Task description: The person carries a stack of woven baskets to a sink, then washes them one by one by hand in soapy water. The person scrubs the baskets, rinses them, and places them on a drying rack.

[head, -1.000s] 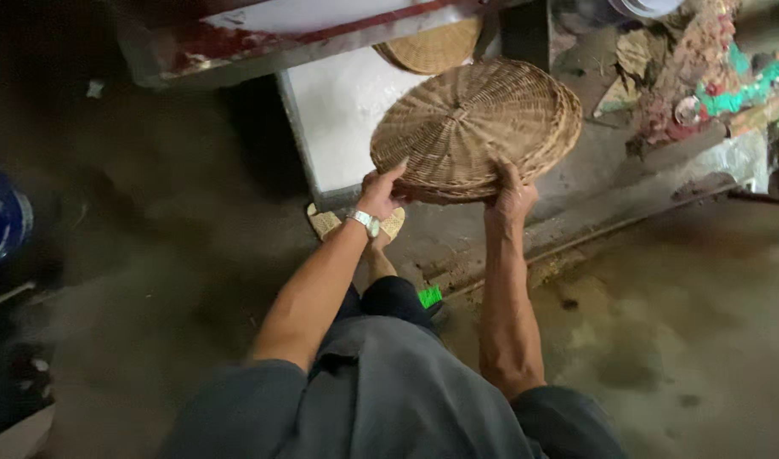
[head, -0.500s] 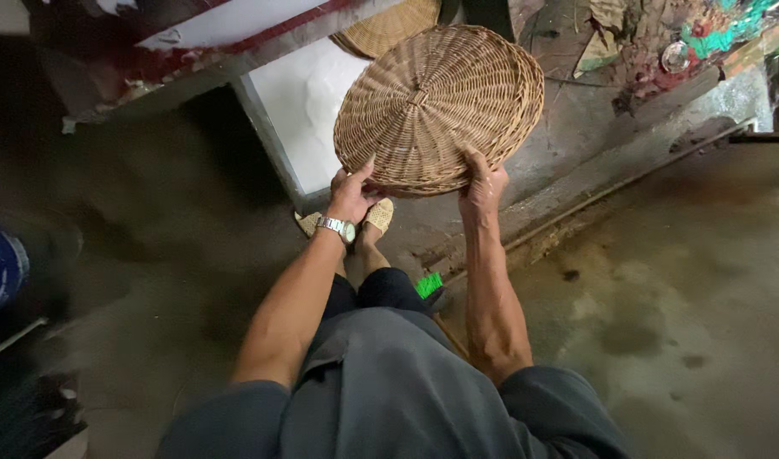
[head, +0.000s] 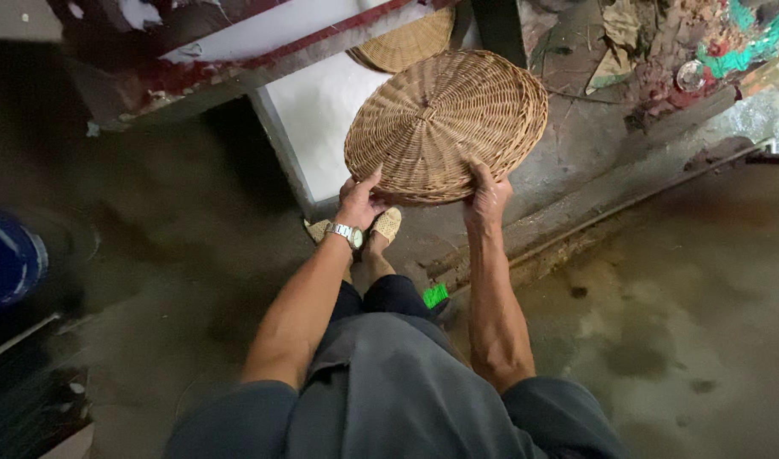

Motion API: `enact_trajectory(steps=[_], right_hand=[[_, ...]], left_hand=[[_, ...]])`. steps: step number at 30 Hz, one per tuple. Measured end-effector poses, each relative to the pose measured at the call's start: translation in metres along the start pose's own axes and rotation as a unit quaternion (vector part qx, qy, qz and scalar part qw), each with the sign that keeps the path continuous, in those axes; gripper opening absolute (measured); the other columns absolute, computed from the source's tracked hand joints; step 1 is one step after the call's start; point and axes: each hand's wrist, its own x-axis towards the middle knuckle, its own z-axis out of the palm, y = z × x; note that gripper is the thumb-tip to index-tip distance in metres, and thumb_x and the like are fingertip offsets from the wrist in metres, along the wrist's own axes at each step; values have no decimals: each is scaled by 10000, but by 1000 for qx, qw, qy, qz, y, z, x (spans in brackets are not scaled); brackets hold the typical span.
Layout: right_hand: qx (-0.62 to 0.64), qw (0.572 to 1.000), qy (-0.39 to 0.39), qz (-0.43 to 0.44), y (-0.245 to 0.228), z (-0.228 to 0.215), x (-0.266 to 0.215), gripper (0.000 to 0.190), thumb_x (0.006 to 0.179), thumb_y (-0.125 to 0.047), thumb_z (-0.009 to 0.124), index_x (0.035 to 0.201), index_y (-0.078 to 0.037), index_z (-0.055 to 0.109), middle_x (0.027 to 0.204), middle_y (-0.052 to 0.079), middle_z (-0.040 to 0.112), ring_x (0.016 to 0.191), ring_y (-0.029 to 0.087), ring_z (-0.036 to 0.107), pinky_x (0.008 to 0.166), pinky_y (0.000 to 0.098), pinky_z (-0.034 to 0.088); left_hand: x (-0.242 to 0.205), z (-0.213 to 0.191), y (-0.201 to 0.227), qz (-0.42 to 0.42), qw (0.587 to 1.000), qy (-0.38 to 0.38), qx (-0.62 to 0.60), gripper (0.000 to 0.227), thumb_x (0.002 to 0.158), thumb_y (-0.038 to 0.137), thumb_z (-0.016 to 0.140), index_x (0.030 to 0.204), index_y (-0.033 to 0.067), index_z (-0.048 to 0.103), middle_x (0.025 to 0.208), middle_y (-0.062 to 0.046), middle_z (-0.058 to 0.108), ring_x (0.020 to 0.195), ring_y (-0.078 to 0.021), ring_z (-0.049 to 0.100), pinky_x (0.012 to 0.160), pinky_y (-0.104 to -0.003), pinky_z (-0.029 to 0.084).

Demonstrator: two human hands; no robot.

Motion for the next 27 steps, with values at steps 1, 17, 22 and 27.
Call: enact_trajectory(steps=[1,17,22,27], right_hand=[[-3,1000,2,2,0,2,0,341,865,23,710,1178,115,609,1069,154,709,900,258,715,815,381,615],[-46,997,4,-63,-61,36,-33,387,865,-1,733,1218,73,592,1005,111,711,867,227,724,772,353,628],[-54,993,-8,-105,-117,43,-63,444,869,-10,743,1265,81,565,1024,106,700,858,215,720,740,346,629],[-75,987,-41,-139,-162,56,-93,416,924,-27,752,1261,142,576,1024,135,693,833,224,704,702,353,610]], left_hand=[[0,2,2,-3,1000,5,-5,479,874,186,752,1296,59,564,1294,-167,622,1158,-388,618,891,-588,569],[-14,8,26,-64,995,-68,-24,604,890,466,694,1302,63,512,1069,-206,596,918,-385,662,750,-591,603],[-46,19,50,-81,995,-41,37,783,845,668,598,1348,87,449,1166,-212,572,893,-378,662,733,-561,588],[-40,13,50,-45,996,-4,80,867,861,689,601,1411,44,419,1167,-189,561,884,-362,647,739,-542,578]])
